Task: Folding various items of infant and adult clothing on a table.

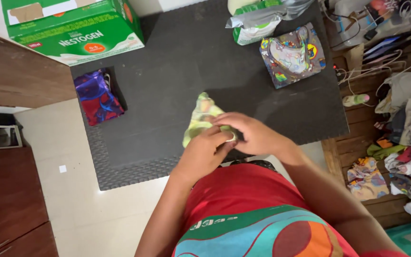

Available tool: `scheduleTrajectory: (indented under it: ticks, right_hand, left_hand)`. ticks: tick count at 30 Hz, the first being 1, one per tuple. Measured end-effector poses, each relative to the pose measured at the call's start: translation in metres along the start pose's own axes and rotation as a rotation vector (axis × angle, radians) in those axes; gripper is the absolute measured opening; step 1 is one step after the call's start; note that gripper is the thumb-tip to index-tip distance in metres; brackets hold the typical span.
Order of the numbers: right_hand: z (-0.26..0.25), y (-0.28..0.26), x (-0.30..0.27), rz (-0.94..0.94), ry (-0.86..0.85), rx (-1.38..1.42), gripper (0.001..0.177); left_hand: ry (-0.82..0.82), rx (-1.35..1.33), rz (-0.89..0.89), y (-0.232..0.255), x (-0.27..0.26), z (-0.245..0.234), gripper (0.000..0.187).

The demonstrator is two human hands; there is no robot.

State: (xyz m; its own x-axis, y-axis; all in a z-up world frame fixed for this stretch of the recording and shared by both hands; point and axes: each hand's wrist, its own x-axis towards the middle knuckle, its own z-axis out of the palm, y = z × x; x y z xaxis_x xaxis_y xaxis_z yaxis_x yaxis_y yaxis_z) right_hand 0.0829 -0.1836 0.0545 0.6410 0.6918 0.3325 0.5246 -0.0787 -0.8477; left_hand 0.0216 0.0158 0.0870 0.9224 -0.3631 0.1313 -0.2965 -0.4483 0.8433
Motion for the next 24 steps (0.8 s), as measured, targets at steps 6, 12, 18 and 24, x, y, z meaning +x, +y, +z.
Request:
scheduleTrajectory:
  ticks: [6, 12, 18, 24]
  right_hand:
    - [-0.005, 0.025, -0.001, 0.074, -0.049, 0.184, 0.034]
    - [-0.043, 0.023, 0.0, -0.082, -0.009, 0.203, 0.026]
    - [-0.048, 0.002, 0.007, 0.001, 0.081, -0.137, 0.015]
    - [-0.033, -0.014, 0.02, -0.012, -0.012, -0.209, 0.02]
  left_hand:
    - [0.052, 0.002, -0.058, 0.017, -0.004, -0.044, 0.013]
    - [0.231, 0.254, 0.119, 0.005, -0.021, -0.089, 0.008]
    - [0.237, 0.475, 0.009, 0.015, -0.02, -0.09, 0.012]
    - [0.115, 0.48, -0.018, -0.008, -0.004, -0.058, 0.014]
